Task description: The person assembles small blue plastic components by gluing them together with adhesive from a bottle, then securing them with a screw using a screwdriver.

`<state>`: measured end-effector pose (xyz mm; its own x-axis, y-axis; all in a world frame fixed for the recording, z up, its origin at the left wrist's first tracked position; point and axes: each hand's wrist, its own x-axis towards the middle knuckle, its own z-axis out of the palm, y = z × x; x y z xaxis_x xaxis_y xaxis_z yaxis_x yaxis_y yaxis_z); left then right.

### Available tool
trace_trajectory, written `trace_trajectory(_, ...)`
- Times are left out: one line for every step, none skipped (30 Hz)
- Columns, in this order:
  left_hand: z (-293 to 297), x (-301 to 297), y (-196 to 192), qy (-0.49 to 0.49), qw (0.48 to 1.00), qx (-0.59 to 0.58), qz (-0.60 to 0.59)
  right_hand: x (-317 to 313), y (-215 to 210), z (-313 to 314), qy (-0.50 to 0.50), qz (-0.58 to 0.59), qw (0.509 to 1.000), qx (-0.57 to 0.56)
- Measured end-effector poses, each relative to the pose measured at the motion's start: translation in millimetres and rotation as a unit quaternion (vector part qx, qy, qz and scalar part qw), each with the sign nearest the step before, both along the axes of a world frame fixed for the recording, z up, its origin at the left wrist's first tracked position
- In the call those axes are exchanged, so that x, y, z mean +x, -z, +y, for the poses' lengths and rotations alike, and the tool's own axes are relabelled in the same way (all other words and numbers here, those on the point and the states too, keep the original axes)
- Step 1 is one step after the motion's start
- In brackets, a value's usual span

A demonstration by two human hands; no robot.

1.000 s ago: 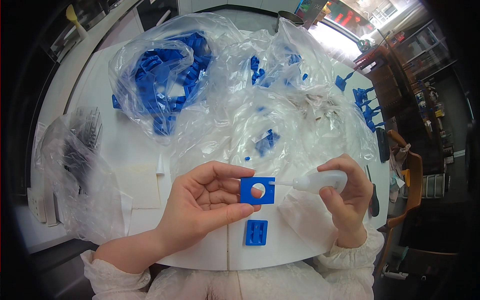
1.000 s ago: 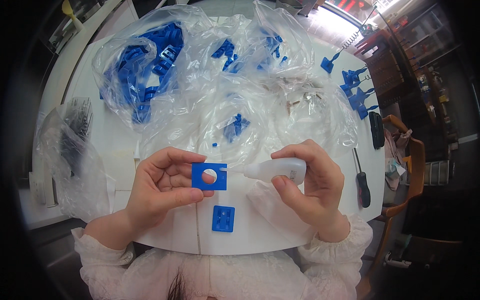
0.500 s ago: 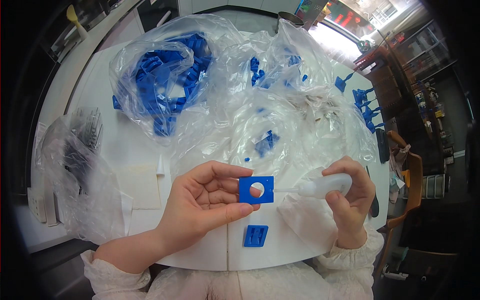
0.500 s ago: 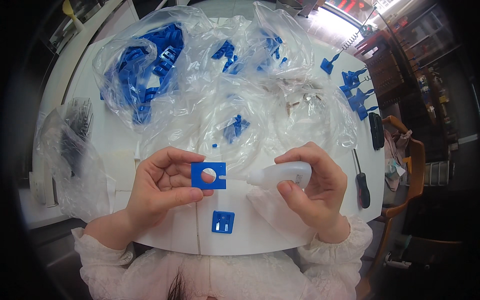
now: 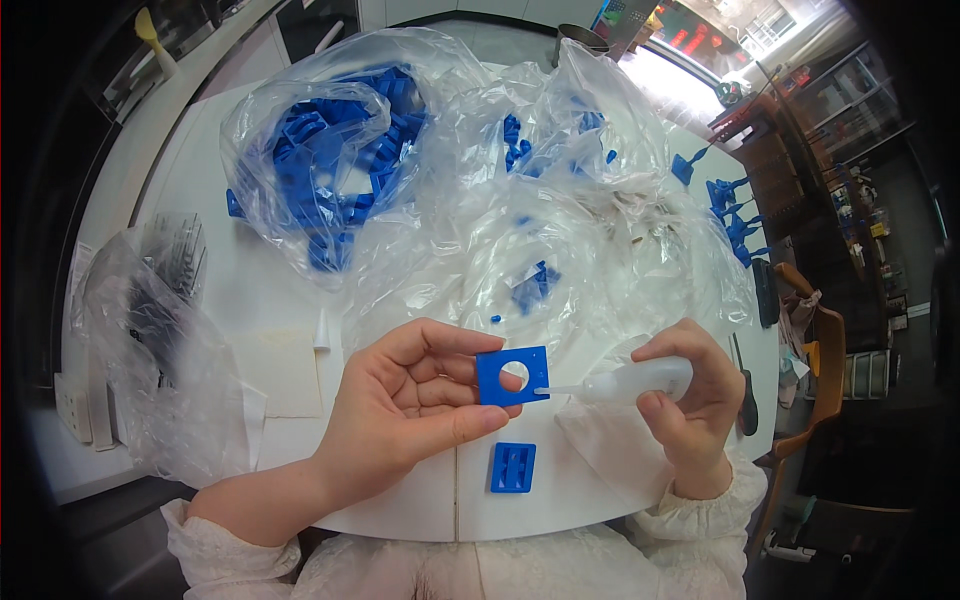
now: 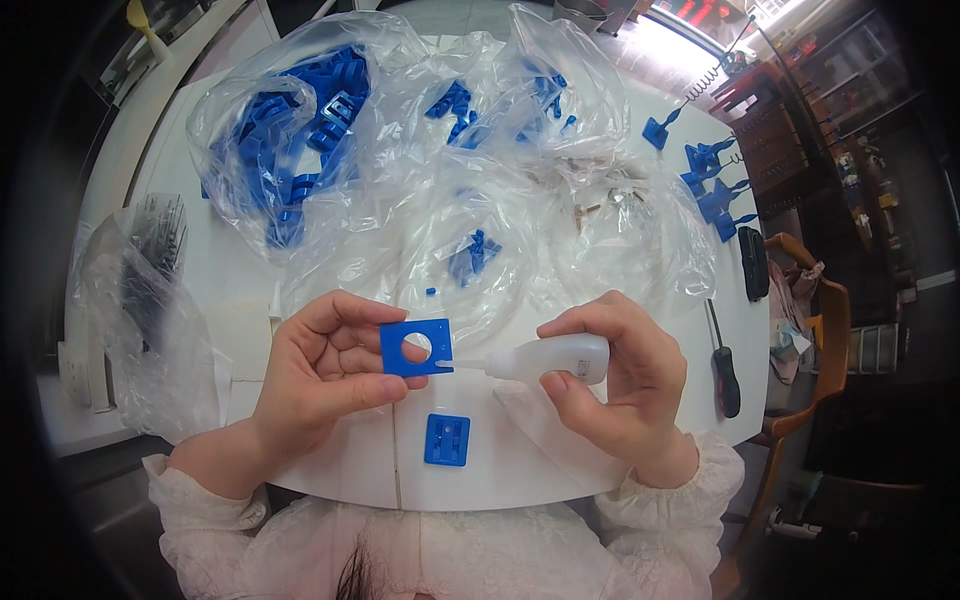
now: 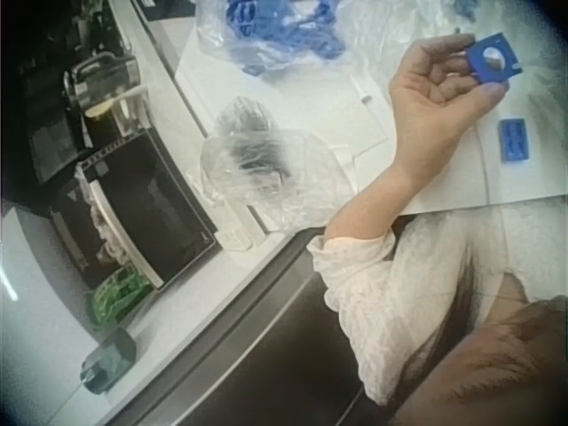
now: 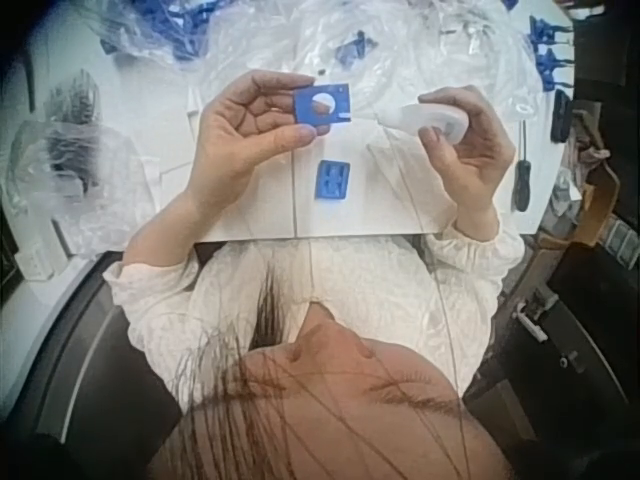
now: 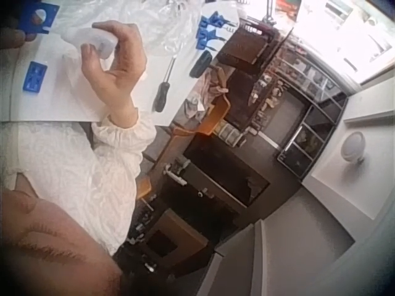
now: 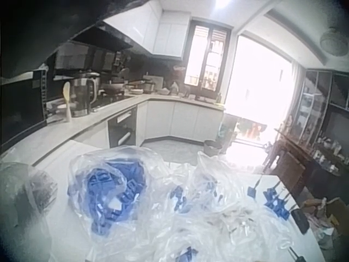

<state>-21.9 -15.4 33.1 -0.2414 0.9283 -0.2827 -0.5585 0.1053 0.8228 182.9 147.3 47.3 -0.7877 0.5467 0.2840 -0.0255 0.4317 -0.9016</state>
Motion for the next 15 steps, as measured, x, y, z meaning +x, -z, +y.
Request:
trace_trajectory(0.2,0.0,0.3,-0.001,1.000,0.002,-0.001,-0.1,0.2,0.1,-0.002,-0.001,1.000,0.006)
trace_trajectory(0.5,0.1,0.8,-0.001,1.000,0.002,-0.001,-0.1,0.2,0.1,-0.002,-0.001,1.000,0.006)
trace_trajectory(0.6,0.3,1.5,-0.002,1.000,0.002,-0.001,-0.1,-0.1,0.0,0.000,-0.001,1.000,0.008)
trace_trajectory(0.6,0.4,1.8,-0.003,1.000,0.002,-0.001,0.0,-0.3,-0.2,0.001,-0.001,1.000,0.010)
trace_trajectory(0.6,0.3,1.7,-0.003,1.000,0.003,-0.001,0.1,-0.3,-0.3,0.001,-0.001,1.000,0.010)
trace_trajectory(0.3,0.1,1.5,-0.002,1.000,0.002,0.001,0.3,-0.4,-0.6,0.003,-0.002,1.000,0.007)
trace_trajectory(0.2,0.1,1.3,0.000,1.000,0.001,0.003,0.3,-0.5,-0.7,0.005,-0.003,1.000,0.004)
trace_trajectory(0.3,0.3,1.1,0.000,1.000,0.001,0.003,0.3,-0.8,-0.7,0.005,-0.003,1.000,0.005)
trace_trajectory(0.4,0.6,1.2,-0.002,1.000,0.001,0.001,0.1,-0.8,-0.6,0.003,-0.002,1.000,0.007)
trace_trajectory(0.5,0.9,1.2,-0.004,1.000,0.000,-0.001,0.0,-0.9,-0.5,0.001,-0.001,1.000,0.009)
trace_trajectory(0.5,1.0,1.5,-0.004,1.000,0.000,-0.001,0.2,-0.9,-0.2,0.001,-0.001,1.000,0.009)
trace_trajectory(0.4,1.0,2.0,-0.004,1.000,0.002,-0.003,0.5,-0.5,0.3,0.000,-0.001,1.000,0.012)
trace_trajectory(0.3,0.9,2.2,-0.005,1.000,0.005,-0.004,0.7,-0.4,0.6,-0.001,-0.002,1.000,0.015)
trace_trajectory(0.3,0.8,2.1,-0.005,1.000,0.005,-0.004,0.5,-0.3,0.1,-0.001,-0.002,1.000,0.015)
trace_trajectory(0.4,0.7,1.8,-0.003,1.000,0.005,-0.003,0.5,-0.5,-1.0,0.010,0.008,1.000,0.000)
